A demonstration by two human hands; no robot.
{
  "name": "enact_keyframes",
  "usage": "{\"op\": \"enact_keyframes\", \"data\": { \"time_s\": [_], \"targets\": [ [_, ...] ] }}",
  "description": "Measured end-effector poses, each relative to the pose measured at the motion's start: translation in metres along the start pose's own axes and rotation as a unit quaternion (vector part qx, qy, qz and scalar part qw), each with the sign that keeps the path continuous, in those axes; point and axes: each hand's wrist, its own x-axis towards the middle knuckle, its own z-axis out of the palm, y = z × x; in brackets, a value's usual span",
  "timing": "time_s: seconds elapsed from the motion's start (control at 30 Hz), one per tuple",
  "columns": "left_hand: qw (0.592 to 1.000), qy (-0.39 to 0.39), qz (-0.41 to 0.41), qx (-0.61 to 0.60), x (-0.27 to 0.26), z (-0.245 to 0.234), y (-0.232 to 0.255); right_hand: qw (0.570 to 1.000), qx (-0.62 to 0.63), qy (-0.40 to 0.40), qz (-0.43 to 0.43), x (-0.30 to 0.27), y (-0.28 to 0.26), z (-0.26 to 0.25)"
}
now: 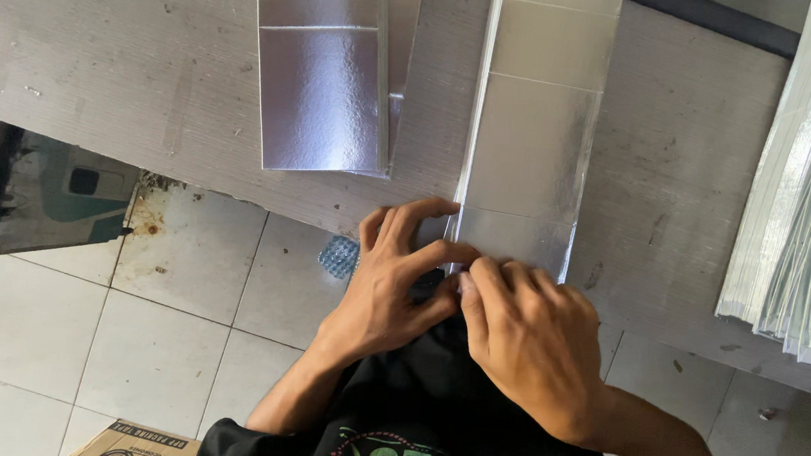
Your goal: The person tapes the edges of rectangular plastic sheets on a table using white adhesive tape. They repeatedly apply tape to the seams, smooth it down, and move the finished sheets to a stack on the right side of the table.
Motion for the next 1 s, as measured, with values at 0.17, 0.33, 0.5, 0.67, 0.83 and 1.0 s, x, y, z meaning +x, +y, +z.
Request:
{"op": "enact_keyframes", "data": {
  "time_s": [0.17, 0.33, 0.5, 0.67, 0.83, 1.0],
  "targets": [
    [1.0, -0.006, -0.011, -0.017, -0.001, -0.001, 0.0, 0.983, -0.139, -0.084, 0.079, -0.006, 0.007, -0.009],
    [1.0, -0.008, -0.016, -0.021, -0.001, -0.001, 0.0, 0.997, -0.037, -0.058, 0.044, -0.03, 0.048, -0.029],
    [0.999, -0.015, -0.014, -0.028, 0.001, -0.002, 0.003, 0.994, 0.04, -0.032, 0.097, -0.051, 0.074, -0.031],
    [0.999, -0.016, -0.037, -0.031, 0.001, -0.001, 0.004, 0.975, 0.194, -0.024, 0.105, -0.042, 0.076, -0.028],
    [0.999, -0.023, -0.036, -0.025, 0.001, -0.001, 0.004, 0.971, 0.202, 0.017, 0.125, -0.04, 0.072, -0.015],
    [0.999, -0.022, -0.039, -0.022, 0.001, -0.001, 0.004, 0.968, 0.206, 0.036, 0.141, -0.038, 0.068, -0.011]
  ]
}}
